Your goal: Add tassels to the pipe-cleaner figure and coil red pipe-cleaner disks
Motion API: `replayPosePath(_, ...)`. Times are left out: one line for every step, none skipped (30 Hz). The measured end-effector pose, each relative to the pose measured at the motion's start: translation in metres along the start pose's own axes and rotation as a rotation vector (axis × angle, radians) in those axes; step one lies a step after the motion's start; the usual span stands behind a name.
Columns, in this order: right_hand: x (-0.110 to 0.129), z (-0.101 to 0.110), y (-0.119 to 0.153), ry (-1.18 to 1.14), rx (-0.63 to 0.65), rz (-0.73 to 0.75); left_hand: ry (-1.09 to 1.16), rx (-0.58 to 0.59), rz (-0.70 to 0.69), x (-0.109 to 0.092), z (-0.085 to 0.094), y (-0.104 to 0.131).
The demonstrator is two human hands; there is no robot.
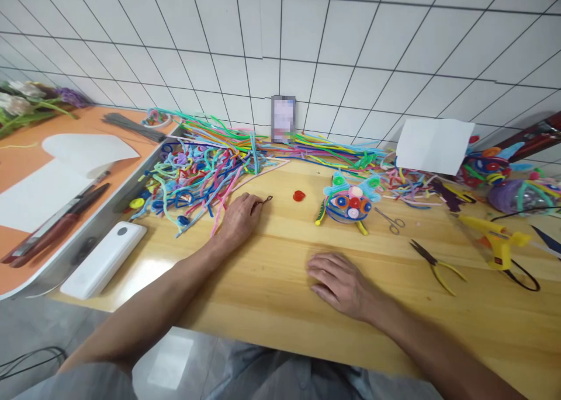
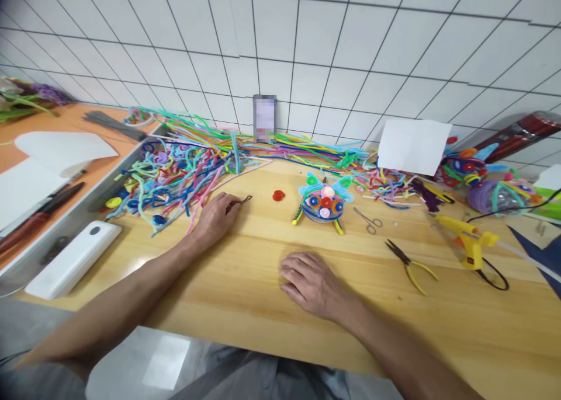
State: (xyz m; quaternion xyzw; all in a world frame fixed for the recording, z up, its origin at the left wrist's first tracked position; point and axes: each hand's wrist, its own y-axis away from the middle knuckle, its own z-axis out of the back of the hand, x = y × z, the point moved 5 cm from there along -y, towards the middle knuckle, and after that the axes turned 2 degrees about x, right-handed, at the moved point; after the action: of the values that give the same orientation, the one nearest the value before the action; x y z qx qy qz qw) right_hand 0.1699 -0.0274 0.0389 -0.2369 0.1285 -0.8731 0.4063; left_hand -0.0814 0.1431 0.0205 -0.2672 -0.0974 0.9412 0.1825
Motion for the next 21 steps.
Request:
replayPosePath(0.000, 0.000, 0.000, 0.002, -0.004, 0.007, 0.014, -0.021, 0.020, -0.001, 0.003, 0.000)
replayPosePath(0.000, -0.001, 0.000, 0.002, -0.009, 0.014, 0.031, -0.045, 0.043, -0.001, 0.006, -0.001)
replayPosePath(-0.001, -0.001, 0.001, 0.000, -0.017, 0.021, 0.050, -0.070, 0.068, -0.001, 0.009, -0.001)
replayPosePath(-0.001, -0.001, 0.001, -0.003, -0.028, 0.029, 0.064, -0.095, 0.091, -0.001, 0.012, -0.001)
replayPosePath(-0.001, -0.002, 0.001, -0.008, -0.038, 0.035, 0.073, -0.116, 0.106, -0.001, 0.014, -0.002)
replayPosePath(-0.001, -0.002, 0.002, -0.014, -0.048, 0.039, 0.073, -0.132, 0.111, -0.001, 0.015, -0.003)
replayPosePath(-0.001, -0.003, 0.002, -0.021, -0.057, 0.045, 0.066, -0.143, 0.106, -0.001, 0.016, -0.004)
replayPosePath(-0.001, -0.002, 0.003, -0.032, -0.068, 0.052, 0.052, -0.150, 0.091, -0.001, 0.016, -0.005)
replayPosePath(-0.001, -0.001, 0.003, -0.053, -0.082, 0.057, 0.033, -0.154, 0.070, -0.002, 0.015, -0.006)
replayPosePath(-0.002, 0.000, 0.004, -0.095, -0.100, 0.056, 0.015, -0.158, 0.047, -0.003, 0.014, -0.007)
replayPosePath(-0.004, 0.003, 0.005, -0.164, -0.127, 0.037, 0.006, -0.164, 0.021, -0.004, 0.014, -0.008)
replayPosePath(-0.008, 0.007, 0.006, -0.261, -0.166, -0.010, 0.009, -0.168, -0.006, -0.007, 0.015, -0.007)
replayPosePath(-0.015, 0.011, 0.007, -0.383, -0.223, -0.083, 0.021, -0.169, -0.035, -0.013, 0.016, -0.005)
replayPosePath(-0.024, 0.015, 0.009, -0.517, -0.301, -0.180, 0.038, -0.168, -0.064, -0.021, 0.018, -0.001)
replayPosePath(-0.034, 0.019, 0.011, -0.646, -0.397, -0.292, 0.056, -0.159, -0.095, -0.032, 0.020, 0.005)
replayPosePath(-0.043, 0.024, 0.014, -0.749, -0.510, -0.367, 0.082, -0.142, -0.114, -0.046, 0.021, 0.013)
replayPosePath(-0.050, 0.029, 0.016, -0.829, -0.604, -0.416, 0.108, -0.118, -0.130, -0.062, 0.021, 0.022)
replayPosePath(-0.055, 0.032, 0.016, -0.892, -0.633, -0.446, 0.160, -0.076, -0.147, -0.082, 0.018, 0.032)
replayPosePath(-0.058, 0.035, 0.016, -0.933, -0.655, -0.462, 0.335, 0.027, -0.108, -0.101, 0.011, 0.043)
replayPosePath(-0.059, 0.039, 0.014, -0.976, -0.670, -0.473, 0.533, 0.181, -0.056, -0.122, -0.001, 0.053)
replayPosePath(-0.058, 0.044, 0.013, -1.020, -0.689, -0.477, 0.739, 0.334, 0.007, -0.143, -0.015, 0.064)
